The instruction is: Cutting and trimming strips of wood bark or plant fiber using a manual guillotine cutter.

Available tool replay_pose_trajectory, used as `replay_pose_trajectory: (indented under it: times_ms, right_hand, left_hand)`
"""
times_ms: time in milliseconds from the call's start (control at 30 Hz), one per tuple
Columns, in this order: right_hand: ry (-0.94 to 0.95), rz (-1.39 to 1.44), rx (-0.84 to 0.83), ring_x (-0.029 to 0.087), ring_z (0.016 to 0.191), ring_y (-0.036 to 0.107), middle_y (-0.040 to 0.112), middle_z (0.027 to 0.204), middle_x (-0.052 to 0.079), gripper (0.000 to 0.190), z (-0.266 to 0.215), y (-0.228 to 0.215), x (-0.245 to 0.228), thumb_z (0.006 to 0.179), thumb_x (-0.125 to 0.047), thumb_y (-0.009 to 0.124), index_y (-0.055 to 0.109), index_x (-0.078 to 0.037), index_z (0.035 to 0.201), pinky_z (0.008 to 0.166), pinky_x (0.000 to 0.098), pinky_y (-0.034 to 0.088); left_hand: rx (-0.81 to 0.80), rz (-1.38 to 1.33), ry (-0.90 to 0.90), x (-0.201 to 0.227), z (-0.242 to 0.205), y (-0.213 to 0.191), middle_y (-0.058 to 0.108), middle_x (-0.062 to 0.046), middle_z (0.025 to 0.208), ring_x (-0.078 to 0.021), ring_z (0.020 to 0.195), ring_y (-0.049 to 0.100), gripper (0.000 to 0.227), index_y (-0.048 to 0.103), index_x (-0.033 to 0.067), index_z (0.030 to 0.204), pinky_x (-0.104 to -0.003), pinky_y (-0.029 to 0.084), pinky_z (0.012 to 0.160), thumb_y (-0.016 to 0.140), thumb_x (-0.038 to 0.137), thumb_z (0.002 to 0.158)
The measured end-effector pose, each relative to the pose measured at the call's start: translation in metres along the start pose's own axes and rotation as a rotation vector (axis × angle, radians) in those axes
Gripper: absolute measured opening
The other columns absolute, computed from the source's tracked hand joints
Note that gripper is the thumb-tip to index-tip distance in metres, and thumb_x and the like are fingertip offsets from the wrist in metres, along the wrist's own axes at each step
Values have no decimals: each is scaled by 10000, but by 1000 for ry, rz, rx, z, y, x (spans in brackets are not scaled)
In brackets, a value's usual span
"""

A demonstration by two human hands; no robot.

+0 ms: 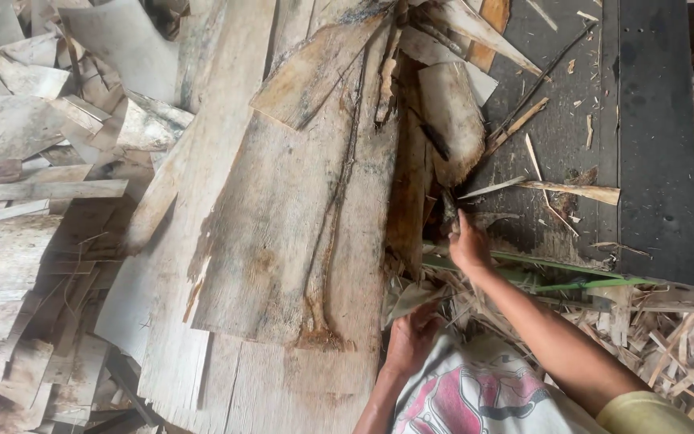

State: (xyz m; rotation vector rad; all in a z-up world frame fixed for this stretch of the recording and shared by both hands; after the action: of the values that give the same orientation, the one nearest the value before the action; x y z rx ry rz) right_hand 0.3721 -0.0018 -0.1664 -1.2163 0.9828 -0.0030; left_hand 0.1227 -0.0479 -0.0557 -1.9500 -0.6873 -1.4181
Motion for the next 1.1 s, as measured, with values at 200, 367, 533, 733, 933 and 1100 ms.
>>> replay_pose_trajectory:
  times_ms: [200,367,533,733,933,1100]
  right_hand:
    - [166,117,-93,162,439,488,724,971,159,460,-22,-45,5,1009,-101,548,549,-97,1468,347,296,424]
    - [289,193,-241,127,431,459,759,943,146,436,-94,-83,39,979,-183,611,634,-153,1414,356,259,364]
    - [312,214,-403,157,581,651,789,1126,85,453,-164,-100,118,900,-306,687,677,-201,1340,478,302,524]
    - [195,356,-560,254,1187,683,643,1413,120,516,-204,-169,176,880,-309,730,638,-173,1368,1005,464,554]
    - [207,101,-439,306,1312,636,602,1497,130,680,-233,-227,211,837,-345,729,554,-135,1459,1116,486,506]
    - [-288,-128,16,442,1366,433,365,1532,328,940,-225,-258,155,722,-406,798,395,11,1461,1084,589,393]
  left_hand:
    - [-69,-154,-70,-73,17,10,771,-145,1178,-162,1041,718,452,603,-40,1376,-260,569,867,685,172,986]
    - [-98,-399,-265,-71,55,25,673,-146,1305,-185,1075,646,677,483,17,1481,-285,563,841,692,372,944]
    - [-3,-327,-88,-116,112,77,616,-135,1426,-193,1264,614,824,405,21,1547,-333,533,985,666,564,985]
    - [154,-598,-544,-95,118,136,634,-143,1086,-263,917,655,547,562,97,1366,-477,642,744,707,385,924]
    - [162,-840,-403,-60,81,222,729,-155,958,-253,737,725,195,653,-6,1055,-401,654,609,722,124,929]
    - [128,-764,-223,-28,54,267,754,-145,917,-257,728,744,218,730,-37,1053,-368,628,599,697,138,927]
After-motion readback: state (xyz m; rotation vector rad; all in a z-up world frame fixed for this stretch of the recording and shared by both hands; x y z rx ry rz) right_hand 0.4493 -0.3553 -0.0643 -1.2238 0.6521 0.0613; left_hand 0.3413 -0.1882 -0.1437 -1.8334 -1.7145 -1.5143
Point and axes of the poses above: each hand's wrist, its own z-axis towards the middle knuckle, its own y-axis out of the palm, x = y × z, the point moved 3 cm from there along z, towards the middle knuckle
